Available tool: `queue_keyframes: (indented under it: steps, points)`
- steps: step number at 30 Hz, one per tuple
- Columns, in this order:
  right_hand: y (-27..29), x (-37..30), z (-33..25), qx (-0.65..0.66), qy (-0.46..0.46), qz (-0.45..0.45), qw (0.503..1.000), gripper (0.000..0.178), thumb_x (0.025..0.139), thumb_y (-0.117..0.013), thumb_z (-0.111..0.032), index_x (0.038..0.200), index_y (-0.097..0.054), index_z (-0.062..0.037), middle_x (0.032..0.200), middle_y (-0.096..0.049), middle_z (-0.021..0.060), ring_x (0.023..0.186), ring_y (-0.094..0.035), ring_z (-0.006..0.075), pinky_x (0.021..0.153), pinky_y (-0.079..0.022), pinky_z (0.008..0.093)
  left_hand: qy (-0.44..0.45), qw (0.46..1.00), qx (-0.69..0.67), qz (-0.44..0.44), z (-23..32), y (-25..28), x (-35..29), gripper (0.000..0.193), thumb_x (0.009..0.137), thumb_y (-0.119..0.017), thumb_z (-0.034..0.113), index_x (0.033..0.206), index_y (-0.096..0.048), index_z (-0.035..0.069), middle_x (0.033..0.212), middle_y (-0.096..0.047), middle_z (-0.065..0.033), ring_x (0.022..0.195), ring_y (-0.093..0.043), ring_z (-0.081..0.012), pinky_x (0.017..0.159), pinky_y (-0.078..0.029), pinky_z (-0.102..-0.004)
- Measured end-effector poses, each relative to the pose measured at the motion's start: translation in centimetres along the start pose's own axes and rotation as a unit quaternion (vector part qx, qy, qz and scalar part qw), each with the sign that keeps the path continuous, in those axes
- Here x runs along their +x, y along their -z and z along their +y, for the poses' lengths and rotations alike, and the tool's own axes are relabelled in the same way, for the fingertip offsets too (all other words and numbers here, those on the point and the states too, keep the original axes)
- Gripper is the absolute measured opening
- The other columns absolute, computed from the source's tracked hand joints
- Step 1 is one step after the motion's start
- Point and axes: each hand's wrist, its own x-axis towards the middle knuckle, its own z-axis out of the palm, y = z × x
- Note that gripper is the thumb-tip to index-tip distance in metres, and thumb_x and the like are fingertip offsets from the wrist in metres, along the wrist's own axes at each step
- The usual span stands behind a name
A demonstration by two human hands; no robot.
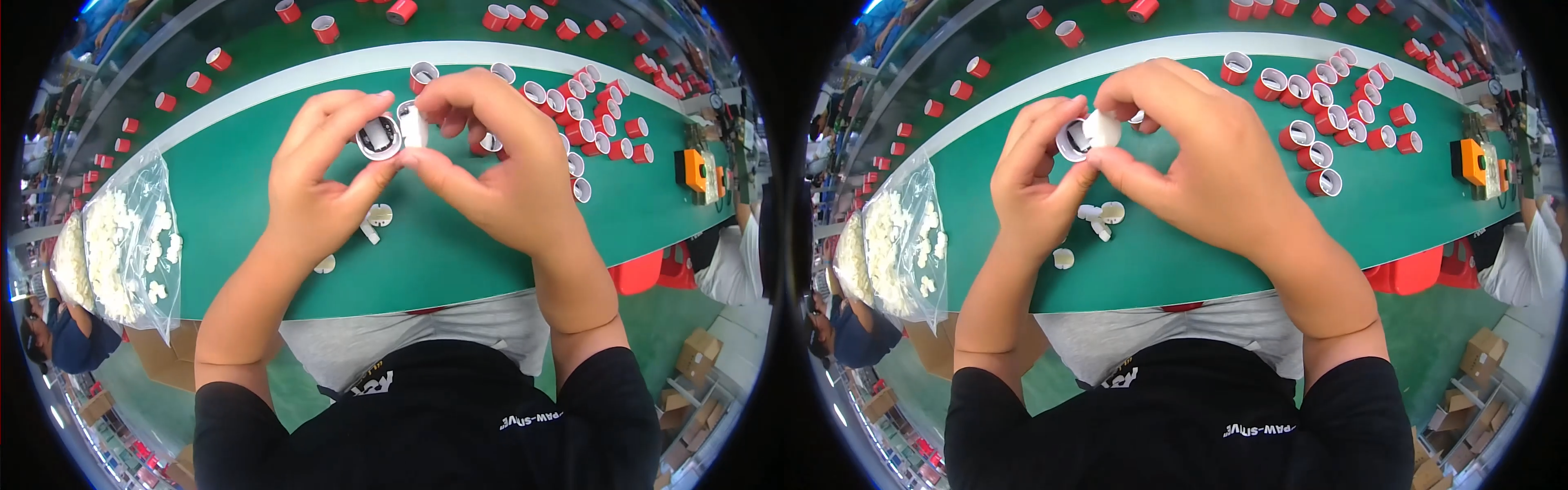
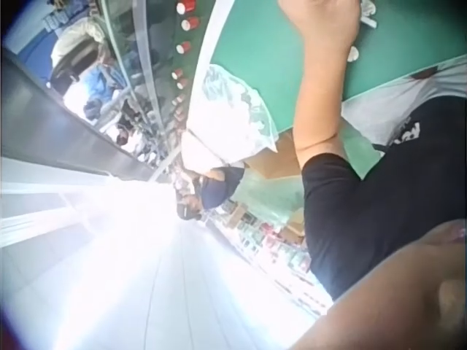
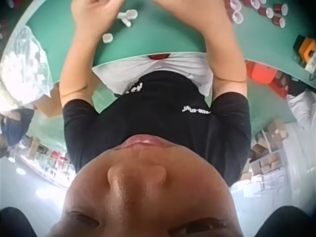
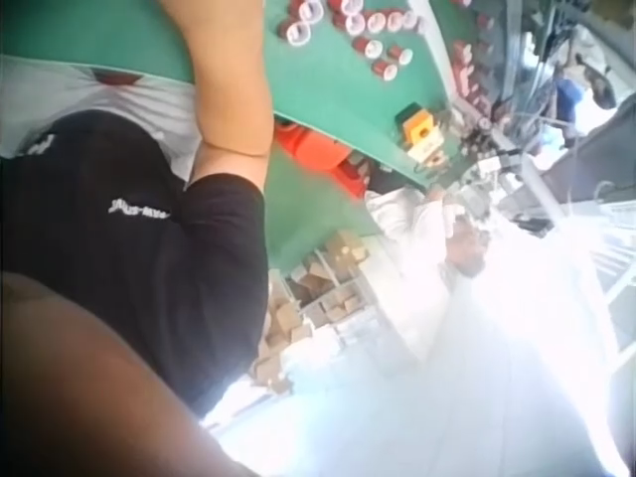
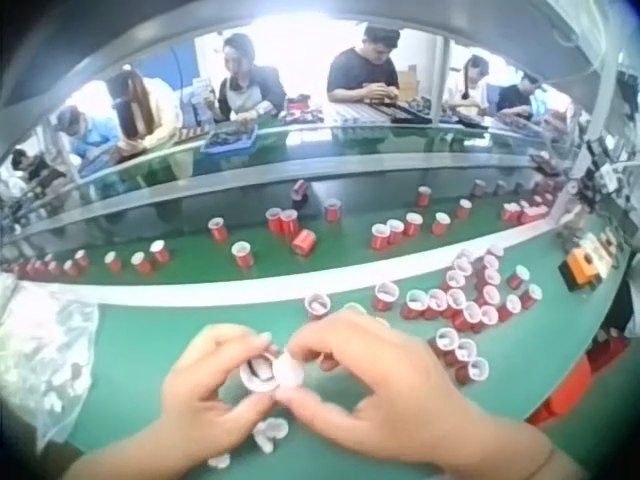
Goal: The person places small white plastic components into red cylindrical cups on an assembly line by hand.
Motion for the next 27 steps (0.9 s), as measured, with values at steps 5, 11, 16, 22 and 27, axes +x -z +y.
queue_keyframes:
  steps: [5,11,16,22,27]
  points:
    - [-0.6,-0.2,0.0,-0.001,0.003,-0.019,1.000,0.035,0.072,-0.084,-0.005,0.102,-0.067,-0.0057,0.094,-0.068,0.0028,0.079,-0.058,0.0121,0.061,-0.041,0.0244,0.026,0.999,-0.034,0.000,-0.6,-0.1,-0.7,0.056,0.071,-0.085,0.000,0.124,-0.067,0.002,0.121,-0.068,-0.0151,0.097,-0.069,-0.0219,0.081,-0.057,-0.0303]
    - [-0.2,-0.3,0.1,-0.013,0.041,-0.004,0.999,0.036,0.068,-0.086,-0.001,0.099,-0.068,-0.0044,0.092,-0.069,0.0052,0.080,-0.060,0.0166,0.062,-0.043,0.0264,0.001,0.999,-0.036,-0.031,-0.6,0.3,-0.5,0.052,0.068,-0.092,0.013,0.113,-0.067,0.002,0.111,-0.067,-0.0118,0.095,-0.068,-0.0231,0.078,-0.056,-0.0310]
    - [-0.5,-0.3,0.1,0.023,0.071,-0.029,0.997,0.031,0.069,-0.088,-0.003,0.094,-0.070,-0.0025,0.090,-0.069,0.0081,0.084,-0.065,0.0219,0.070,-0.052,0.0305,0.063,0.984,-0.159,-0.050,-1.4,-0.8,-1.6,0.057,0.074,-0.090,0.022,0.113,-0.052,0.007,0.109,-0.063,-0.0109,0.092,-0.066,-0.0269,0.074,-0.055,-0.0355]
    - [-0.3,-0.4,-0.1,0.029,0.066,-0.044,0.996,0.029,0.068,-0.088,-0.003,0.092,-0.071,-0.0020,0.090,-0.069,0.0093,0.084,-0.066,0.0235,0.072,-0.054,0.0328,0.069,0.984,-0.100,-0.130,-0.3,-0.1,-1.4,0.061,0.081,-0.086,0.028,0.121,-0.046,0.005,0.110,-0.060,-0.0118,0.089,-0.064,-0.0282,0.075,-0.054,-0.0364]
    - [-0.4,-0.5,-0.1,0.038,0.040,-0.056,0.997,0.030,0.066,-0.087,0.000,0.092,-0.071,-0.0026,0.090,-0.068,0.0087,0.083,-0.066,0.0229,0.071,-0.054,0.0318,0.084,0.975,-0.100,-0.177,-0.1,0.4,-0.9,0.063,0.081,-0.081,0.027,0.126,-0.045,0.002,0.112,-0.058,-0.0148,0.090,-0.063,-0.0300,0.075,-0.054,-0.0381]
